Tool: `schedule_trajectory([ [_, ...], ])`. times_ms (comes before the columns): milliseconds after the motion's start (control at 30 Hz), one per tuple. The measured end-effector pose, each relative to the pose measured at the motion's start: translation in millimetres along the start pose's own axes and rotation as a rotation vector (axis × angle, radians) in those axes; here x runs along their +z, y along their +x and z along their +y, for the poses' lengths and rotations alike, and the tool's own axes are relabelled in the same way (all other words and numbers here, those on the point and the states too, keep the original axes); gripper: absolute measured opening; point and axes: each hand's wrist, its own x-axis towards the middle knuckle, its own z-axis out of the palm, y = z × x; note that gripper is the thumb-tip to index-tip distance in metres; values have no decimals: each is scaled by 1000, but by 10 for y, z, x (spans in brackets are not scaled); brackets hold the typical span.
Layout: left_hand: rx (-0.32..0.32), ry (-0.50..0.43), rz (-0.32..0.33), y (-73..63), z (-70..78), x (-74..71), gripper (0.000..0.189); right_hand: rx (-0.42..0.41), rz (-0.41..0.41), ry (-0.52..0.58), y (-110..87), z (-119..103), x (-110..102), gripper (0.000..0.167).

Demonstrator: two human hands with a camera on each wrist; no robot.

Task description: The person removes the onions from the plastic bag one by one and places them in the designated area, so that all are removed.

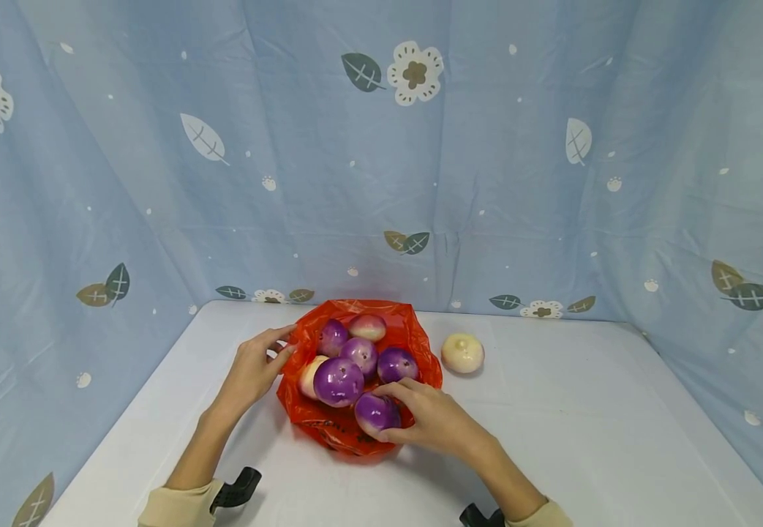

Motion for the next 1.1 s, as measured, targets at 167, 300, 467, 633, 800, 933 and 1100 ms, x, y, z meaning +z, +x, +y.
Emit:
schedule_trajectory([
  [167, -5, 0, -4, -5, 6, 0, 38, -6, 8, -8, 4, -5, 14, 56],
  [300, -11, 2, -6, -13, 13, -4, 38, -14, 10, -7, 7, -3, 9, 55],
  [467, -7, 1, -4, -12, 18, -8, 38, -31, 6, 12, -2, -5, -8, 54],
  [633, -2, 6, -4, -11, 14, -5, 38, -32, -8, 8, -15, 5, -30, 52],
  [800, 0, 7, -1, -14, 11, -3, 38, -11, -31, 2, -30, 10, -70, 53],
  [933, 0, 6, 2, -12, 12, -2, 38, 2, -43, -3, -38, 12, -115, 53],
  [1100, -10, 2, -3, -12, 15, -2, 39, 12, -54, 17, -50, 16, -158, 53],
])
